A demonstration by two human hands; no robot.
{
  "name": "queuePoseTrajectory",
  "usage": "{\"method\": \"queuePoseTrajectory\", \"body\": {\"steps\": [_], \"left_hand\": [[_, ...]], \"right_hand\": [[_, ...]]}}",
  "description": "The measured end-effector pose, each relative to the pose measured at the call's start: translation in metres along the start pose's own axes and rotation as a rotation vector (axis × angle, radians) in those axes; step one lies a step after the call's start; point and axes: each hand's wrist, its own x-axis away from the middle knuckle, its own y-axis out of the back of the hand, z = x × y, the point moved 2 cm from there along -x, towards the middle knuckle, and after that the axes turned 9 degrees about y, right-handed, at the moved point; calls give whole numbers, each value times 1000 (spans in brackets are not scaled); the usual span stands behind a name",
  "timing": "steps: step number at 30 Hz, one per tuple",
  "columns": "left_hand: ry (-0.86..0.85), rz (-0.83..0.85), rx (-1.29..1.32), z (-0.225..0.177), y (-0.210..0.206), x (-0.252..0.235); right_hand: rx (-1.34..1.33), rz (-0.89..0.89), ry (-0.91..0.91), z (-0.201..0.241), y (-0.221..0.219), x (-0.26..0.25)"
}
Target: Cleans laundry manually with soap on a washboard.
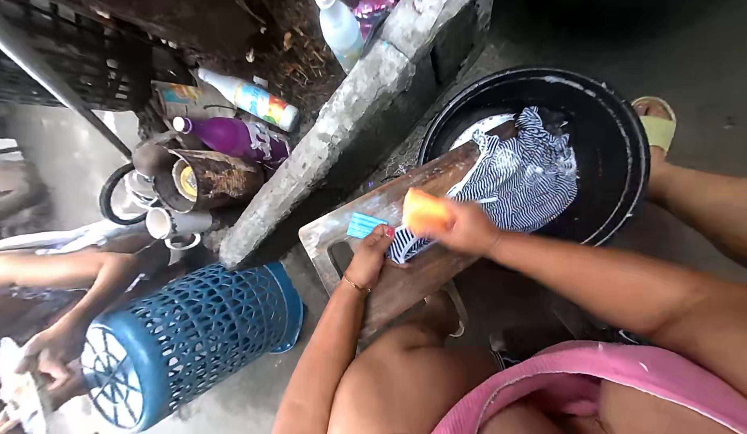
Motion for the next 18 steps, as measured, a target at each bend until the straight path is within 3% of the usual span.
{"method": "queuePoseTrajectory", "body": {"steps": [2,4,6,8,10,12,14,16,18], "left_hand": [[21,-9,-110,1,2,4],[42,33,-232,0,4,9],[73,46,-259,0,4,11],[97,41,-292,-2,3,10],[112,51,-380,-6,4,12],[138,118,-581,-12,0,11],[181,205,-810,-16,-9,12],[192,237,-889,-21,-9,15],[117,215,-792,-20,-4,19]], "right_hand": [[47,113,231,-14,-24,22],[135,159,163,-63,-1,28],[271,125,-45,-111,35,29],[384,79,-367,-145,73,31],[372,1,-588,-137,91,23],[248,-46,-473,-82,67,19],[87,30,-139,-33,16,25],[67,140,86,-29,-10,27],[117,159,8,-70,6,28]]}}
